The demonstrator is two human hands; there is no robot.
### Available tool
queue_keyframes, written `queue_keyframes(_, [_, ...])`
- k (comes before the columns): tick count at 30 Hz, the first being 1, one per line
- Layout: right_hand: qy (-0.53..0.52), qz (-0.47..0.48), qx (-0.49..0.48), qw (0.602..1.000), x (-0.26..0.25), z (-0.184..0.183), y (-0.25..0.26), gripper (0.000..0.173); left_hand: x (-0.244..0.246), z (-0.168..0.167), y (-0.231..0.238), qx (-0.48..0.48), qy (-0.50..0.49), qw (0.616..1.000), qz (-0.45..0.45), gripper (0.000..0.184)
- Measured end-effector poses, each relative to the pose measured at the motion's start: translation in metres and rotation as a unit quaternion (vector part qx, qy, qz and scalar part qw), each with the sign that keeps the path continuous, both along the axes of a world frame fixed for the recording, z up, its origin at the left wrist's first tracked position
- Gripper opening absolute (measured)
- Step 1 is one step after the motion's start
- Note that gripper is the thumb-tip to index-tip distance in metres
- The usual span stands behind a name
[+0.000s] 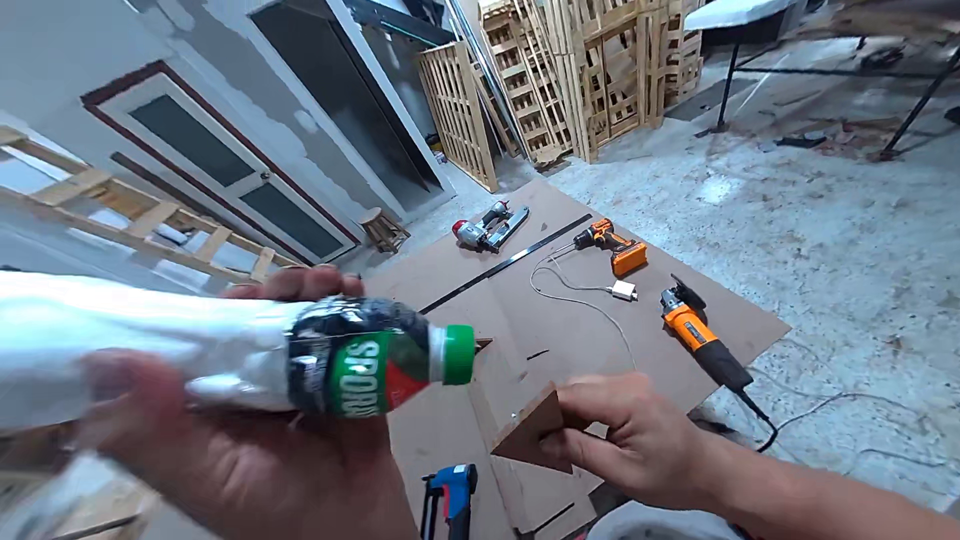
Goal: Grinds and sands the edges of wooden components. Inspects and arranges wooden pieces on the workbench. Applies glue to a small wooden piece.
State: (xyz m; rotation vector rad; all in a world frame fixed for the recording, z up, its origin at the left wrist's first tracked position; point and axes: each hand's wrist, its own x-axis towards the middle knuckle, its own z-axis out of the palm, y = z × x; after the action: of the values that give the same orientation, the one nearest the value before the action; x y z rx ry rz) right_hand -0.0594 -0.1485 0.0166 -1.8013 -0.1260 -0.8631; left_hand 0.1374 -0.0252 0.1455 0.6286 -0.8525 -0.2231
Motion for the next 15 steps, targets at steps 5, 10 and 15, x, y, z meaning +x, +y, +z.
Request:
queue_keyframes(5, [-0.005,-0.009,0.003,1.000,0.006,0.009,0.005,0.022,-0.008,-0.021,-0.018,0.024,0.091,0.993,-0.074,0.048])
queue_keyframes(10, [-0.001,-0.006,-0.006,1.000,0.010,0.011,0.004,0.023,-0.003,-0.024,-0.026,0.019,0.096,0.993,-0.060,0.046])
queue_keyframes(15, [-0.001,-0.006,-0.002,1.000,0.014,0.010,0.001,0.022,-0.003,-0.025,-0.027,0.018,0.068,0.996,-0.048,0.044])
